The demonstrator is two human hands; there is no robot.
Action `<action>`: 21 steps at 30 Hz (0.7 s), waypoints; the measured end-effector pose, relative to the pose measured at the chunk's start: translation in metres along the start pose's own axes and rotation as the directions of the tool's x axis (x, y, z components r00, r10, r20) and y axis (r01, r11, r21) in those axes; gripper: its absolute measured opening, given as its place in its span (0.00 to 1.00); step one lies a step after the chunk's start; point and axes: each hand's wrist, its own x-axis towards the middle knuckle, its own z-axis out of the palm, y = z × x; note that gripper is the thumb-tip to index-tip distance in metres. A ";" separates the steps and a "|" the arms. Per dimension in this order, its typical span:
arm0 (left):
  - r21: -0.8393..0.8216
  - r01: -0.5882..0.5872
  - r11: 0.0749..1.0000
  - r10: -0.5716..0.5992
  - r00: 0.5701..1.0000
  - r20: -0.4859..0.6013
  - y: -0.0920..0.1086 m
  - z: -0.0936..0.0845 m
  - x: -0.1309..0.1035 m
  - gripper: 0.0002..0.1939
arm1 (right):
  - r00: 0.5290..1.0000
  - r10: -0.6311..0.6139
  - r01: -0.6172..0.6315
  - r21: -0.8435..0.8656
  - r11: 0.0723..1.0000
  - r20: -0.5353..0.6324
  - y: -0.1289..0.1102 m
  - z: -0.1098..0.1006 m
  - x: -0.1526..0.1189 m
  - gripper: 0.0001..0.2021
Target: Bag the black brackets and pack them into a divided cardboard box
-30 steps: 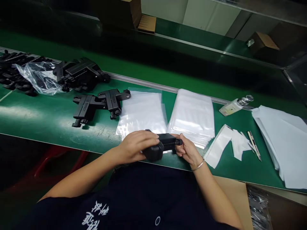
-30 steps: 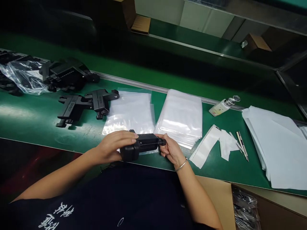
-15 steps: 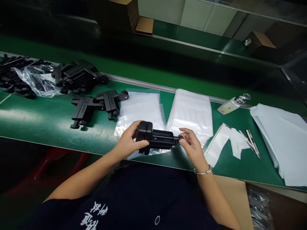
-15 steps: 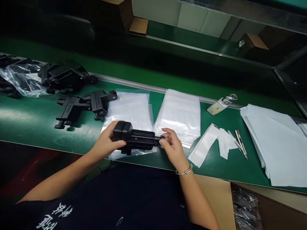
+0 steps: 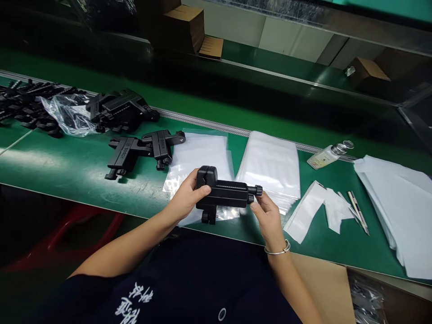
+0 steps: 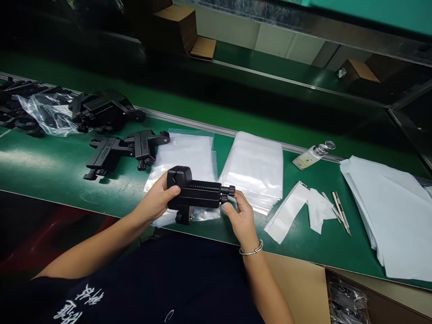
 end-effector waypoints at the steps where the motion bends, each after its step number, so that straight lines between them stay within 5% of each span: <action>1: 0.007 -0.004 1.000 0.004 1.000 0.007 0.000 -0.001 0.000 0.28 | 0.999 -0.011 0.010 -0.019 1.000 -0.037 -0.001 -0.002 0.001 0.18; 7: 0.068 0.003 0.998 -0.006 0.999 0.053 -0.001 -0.007 -0.002 0.30 | 0.994 -0.086 0.065 -0.263 0.963 -0.069 -0.009 -0.011 0.006 0.12; 16: -0.010 -0.011 1.000 0.011 1.000 -0.018 -0.005 0.001 0.004 0.28 | 0.997 0.078 -0.078 -0.017 0.997 -0.005 0.004 0.001 0.011 0.17; 21: -0.019 -0.012 1.000 0.012 1.000 0.012 -0.011 0.004 0.006 0.28 | 0.984 0.087 -0.104 -0.099 0.990 -0.155 0.008 0.005 0.013 0.16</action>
